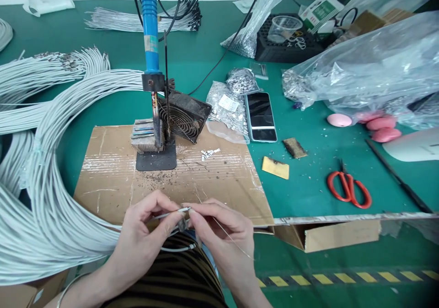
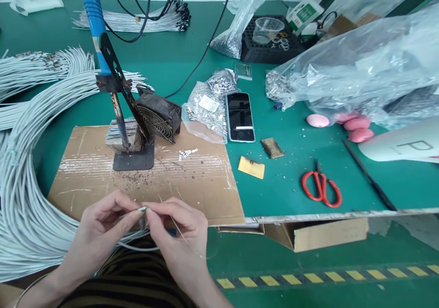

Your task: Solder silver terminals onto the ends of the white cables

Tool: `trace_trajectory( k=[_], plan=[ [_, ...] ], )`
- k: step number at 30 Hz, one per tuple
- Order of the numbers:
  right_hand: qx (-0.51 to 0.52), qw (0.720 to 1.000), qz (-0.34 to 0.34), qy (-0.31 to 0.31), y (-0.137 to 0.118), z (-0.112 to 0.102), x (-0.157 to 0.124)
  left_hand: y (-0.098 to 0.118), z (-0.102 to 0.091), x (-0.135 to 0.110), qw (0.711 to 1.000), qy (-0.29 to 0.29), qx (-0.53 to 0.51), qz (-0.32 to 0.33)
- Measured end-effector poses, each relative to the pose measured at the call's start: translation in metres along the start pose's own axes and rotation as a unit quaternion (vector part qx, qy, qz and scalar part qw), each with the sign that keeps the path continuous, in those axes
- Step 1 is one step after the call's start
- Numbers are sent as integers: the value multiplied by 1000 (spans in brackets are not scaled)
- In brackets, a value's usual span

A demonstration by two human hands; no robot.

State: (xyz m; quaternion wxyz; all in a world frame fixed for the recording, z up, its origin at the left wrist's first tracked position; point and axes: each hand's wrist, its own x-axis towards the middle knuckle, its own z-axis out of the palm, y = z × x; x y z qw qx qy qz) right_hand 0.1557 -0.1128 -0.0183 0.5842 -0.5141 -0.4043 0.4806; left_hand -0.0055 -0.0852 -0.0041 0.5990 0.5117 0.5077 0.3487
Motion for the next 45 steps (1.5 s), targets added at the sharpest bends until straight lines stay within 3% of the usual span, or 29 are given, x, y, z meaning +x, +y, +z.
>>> trace_trajectory(
  k=[7,10,14,17,21,26,31,38,42,44,45],
  plan=[
    [178,973,141,-42,19,-2,-1,-6,-1,2,1000,-2,18,-12],
    [177,967,171,-68,19,-9,3,-3,-3,2,999,-20,42,-18],
    [127,964,202,-114,6,-18,12,3,-10,3,993,-95,37,-61],
    [-20,978,152,-144,-8,-20,16,5,-14,6,986,-126,36,-102],
    [-188,970,25,-149,-19,-16,17,3,-15,12,986,-105,65,-110],
    [-191,971,-18,-145,-20,-13,18,1,-11,16,993,-55,49,-96],
    [-164,979,7,-118,-19,-11,18,3,-6,9,996,-13,62,-63],
    [-74,997,23,-19,-3,-5,11,9,5,6,989,42,142,-6],
    [49,992,115,31,5,11,2,6,11,8,995,64,82,-5],
    [79,990,99,57,8,20,-1,5,11,8,998,46,19,-25],
    [69,993,57,74,10,24,-2,5,11,8,999,32,-14,-39]
  ],
)
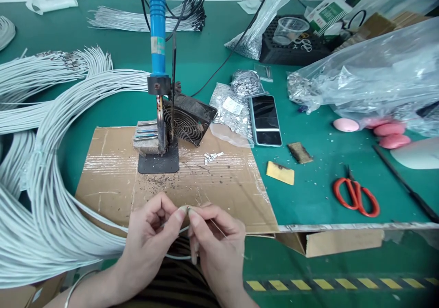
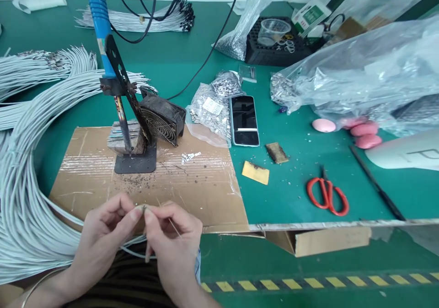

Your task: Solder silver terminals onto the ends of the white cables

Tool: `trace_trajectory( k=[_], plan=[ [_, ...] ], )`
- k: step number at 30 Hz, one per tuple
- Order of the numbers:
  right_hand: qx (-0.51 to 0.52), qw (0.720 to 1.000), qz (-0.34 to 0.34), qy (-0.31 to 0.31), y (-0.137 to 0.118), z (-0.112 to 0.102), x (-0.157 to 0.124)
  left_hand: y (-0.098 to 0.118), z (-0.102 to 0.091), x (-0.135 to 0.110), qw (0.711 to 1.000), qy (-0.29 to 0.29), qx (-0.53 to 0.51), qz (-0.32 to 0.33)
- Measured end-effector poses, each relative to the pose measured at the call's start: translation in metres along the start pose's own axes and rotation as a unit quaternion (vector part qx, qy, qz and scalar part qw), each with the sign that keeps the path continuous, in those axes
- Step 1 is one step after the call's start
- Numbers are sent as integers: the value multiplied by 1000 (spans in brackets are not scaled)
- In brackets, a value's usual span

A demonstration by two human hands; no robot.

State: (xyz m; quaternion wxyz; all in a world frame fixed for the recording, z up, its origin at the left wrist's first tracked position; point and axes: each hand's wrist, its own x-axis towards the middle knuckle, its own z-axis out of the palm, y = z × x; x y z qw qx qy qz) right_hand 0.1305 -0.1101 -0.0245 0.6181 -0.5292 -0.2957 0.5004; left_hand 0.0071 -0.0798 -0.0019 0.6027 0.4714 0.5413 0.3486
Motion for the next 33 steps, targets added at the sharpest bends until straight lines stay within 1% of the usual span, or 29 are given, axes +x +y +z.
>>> trace_trajectory(
  k=[1,3,5,7,10,11,12,13,15,17,19,21,23,25,27,29,30,31,32,33],
  plan=[
    [-22,998,-59,14,2,2,-1,0,-1,0,999,-15,-32,-18],
    [-95,978,-183,29,5,3,0,-1,-3,-1,994,-44,-87,-52],
    [-168,948,-268,7,6,-2,3,-2,-6,0,987,-59,-131,-73],
    [-228,920,-316,-37,4,-8,8,-4,-8,2,984,-60,-151,-78],
    [-292,877,-371,-88,-4,-18,17,-6,-11,6,987,-44,-135,-71],
    [-302,868,-382,-101,-7,-20,19,-6,-12,7,989,-38,-127,-67],
    [-305,864,-383,-117,-11,-22,22,-6,-13,8,991,-32,-118,-62],
    [-304,867,-372,-136,-14,-24,25,-5,-13,8,992,-27,-109,-54],
    [-294,885,-319,-169,-21,-27,30,-3,-13,8,995,-19,-84,-39],
    [-286,904,-256,-189,-25,-29,36,-1,-11,7,998,-13,-57,-31],
    [-288,908,-222,-207,-26,-30,40,0,-9,6,999,-3,-39,-28],
    [-291,898,-231,-235,-23,-28,44,1,-7,6,999,9,-31,-23],
    [-288,883,-263,-261,-18,-25,46,1,-5,6,999,18,-29,-20],
    [-276,875,-290,-273,-14,-23,46,0,-5,7,999,15,-30,-22],
    [-269,875,-289,-281,-13,-21,46,-1,-4,7,999,2,-32,-27],
    [-270,875,-270,-296,-14,-23,46,-2,-5,8,999,-15,-33,-27],
    [-274,877,-260,-297,-15,-26,47,-2,-7,9,999,-18,-30,-27],
    [-279,883,-252,-282,-15,-31,49,-2,-9,10,999,-14,-25,-26],
    [-284,892,-247,-250,-15,-37,51,-2,-12,11,999,-2,-20,-25],
    [-290,903,-243,-203,-15,-44,55,-1,-16,13,999,18,-20,-23]
  ],
)
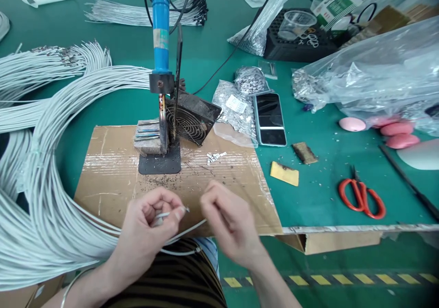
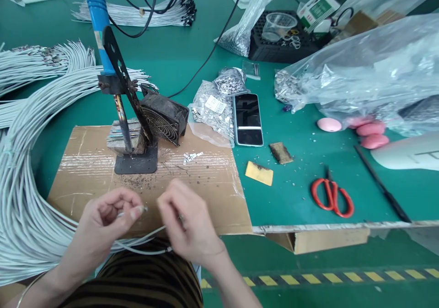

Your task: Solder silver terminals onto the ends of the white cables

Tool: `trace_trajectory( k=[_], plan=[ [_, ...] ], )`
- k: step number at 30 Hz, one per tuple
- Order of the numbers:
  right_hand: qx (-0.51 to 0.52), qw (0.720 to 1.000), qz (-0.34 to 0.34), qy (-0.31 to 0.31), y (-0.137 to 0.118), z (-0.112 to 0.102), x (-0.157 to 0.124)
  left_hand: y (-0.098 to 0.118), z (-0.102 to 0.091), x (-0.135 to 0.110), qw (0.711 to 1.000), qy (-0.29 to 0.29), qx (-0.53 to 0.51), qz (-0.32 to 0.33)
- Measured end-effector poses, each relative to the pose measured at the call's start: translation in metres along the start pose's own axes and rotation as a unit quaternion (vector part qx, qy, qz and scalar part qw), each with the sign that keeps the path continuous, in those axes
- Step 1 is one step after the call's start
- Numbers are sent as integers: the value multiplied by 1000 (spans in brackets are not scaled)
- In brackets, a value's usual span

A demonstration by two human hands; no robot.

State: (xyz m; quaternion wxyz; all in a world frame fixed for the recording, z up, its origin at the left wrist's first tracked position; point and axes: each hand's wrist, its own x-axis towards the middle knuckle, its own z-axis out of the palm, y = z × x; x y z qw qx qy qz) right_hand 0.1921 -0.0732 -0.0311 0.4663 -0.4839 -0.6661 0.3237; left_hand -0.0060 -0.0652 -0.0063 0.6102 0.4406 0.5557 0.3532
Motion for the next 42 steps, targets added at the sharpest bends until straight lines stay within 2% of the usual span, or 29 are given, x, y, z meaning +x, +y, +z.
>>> trace_trajectory(
  k=[2,4,8,14,19,26,34,38,42],
  plan=[
    [-38,993,49,100,15,-12,1,3,-7,4,999,47,-20,4],
    [-83,981,87,152,31,-21,5,5,-13,9,995,83,-54,5],
    [-163,973,116,116,52,-19,22,3,-14,16,993,97,-60,17],
    [-243,958,120,92,57,1,32,-8,-9,19,996,75,-14,45],
    [-231,963,110,82,51,4,16,-5,-6,18,996,75,-6,36],
    [-201,965,116,126,46,9,1,-1,-4,19,996,79,3,34],
    [-200,954,160,154,48,5,5,-2,-6,17,997,73,-8,21],
    [-212,951,173,143,49,9,13,-4,-6,17,998,60,-8,10],
    [-180,957,169,153,47,16,9,-5,-5,15,998,61,-26,8]
  ],
)
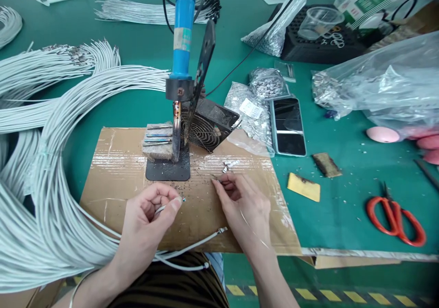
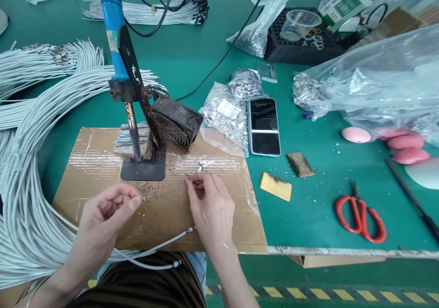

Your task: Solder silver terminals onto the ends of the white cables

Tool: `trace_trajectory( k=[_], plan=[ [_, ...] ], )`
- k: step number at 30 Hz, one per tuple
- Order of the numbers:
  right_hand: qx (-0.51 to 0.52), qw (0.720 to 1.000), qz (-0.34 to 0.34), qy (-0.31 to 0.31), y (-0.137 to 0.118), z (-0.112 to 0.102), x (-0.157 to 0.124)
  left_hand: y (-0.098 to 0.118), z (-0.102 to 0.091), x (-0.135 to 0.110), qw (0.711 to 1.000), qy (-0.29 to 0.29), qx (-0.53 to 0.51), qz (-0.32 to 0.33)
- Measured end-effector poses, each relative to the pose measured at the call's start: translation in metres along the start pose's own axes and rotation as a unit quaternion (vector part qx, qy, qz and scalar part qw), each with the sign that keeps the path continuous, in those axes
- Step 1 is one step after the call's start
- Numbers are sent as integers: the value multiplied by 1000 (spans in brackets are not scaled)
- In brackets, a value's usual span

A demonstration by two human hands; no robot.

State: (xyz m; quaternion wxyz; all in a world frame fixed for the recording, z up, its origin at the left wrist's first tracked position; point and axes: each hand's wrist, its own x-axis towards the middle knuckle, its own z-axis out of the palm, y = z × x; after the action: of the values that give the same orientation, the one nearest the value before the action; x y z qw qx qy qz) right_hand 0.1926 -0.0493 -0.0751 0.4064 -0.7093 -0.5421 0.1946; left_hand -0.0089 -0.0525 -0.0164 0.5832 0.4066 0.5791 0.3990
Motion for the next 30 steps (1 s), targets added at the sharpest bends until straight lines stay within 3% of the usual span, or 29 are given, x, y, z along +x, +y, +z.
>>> trace_trajectory(
  k=[6,13,30],
  plan=[
    [140,989,38,12,-19,-2,-23,0,1,-3,1000,-13,-10,-12],
    [360,924,59,-114,-53,-6,-36,2,2,-5,1000,-16,8,0],
    [383,912,68,-130,-53,-7,-38,4,3,-8,999,-8,40,24]
  ],
)
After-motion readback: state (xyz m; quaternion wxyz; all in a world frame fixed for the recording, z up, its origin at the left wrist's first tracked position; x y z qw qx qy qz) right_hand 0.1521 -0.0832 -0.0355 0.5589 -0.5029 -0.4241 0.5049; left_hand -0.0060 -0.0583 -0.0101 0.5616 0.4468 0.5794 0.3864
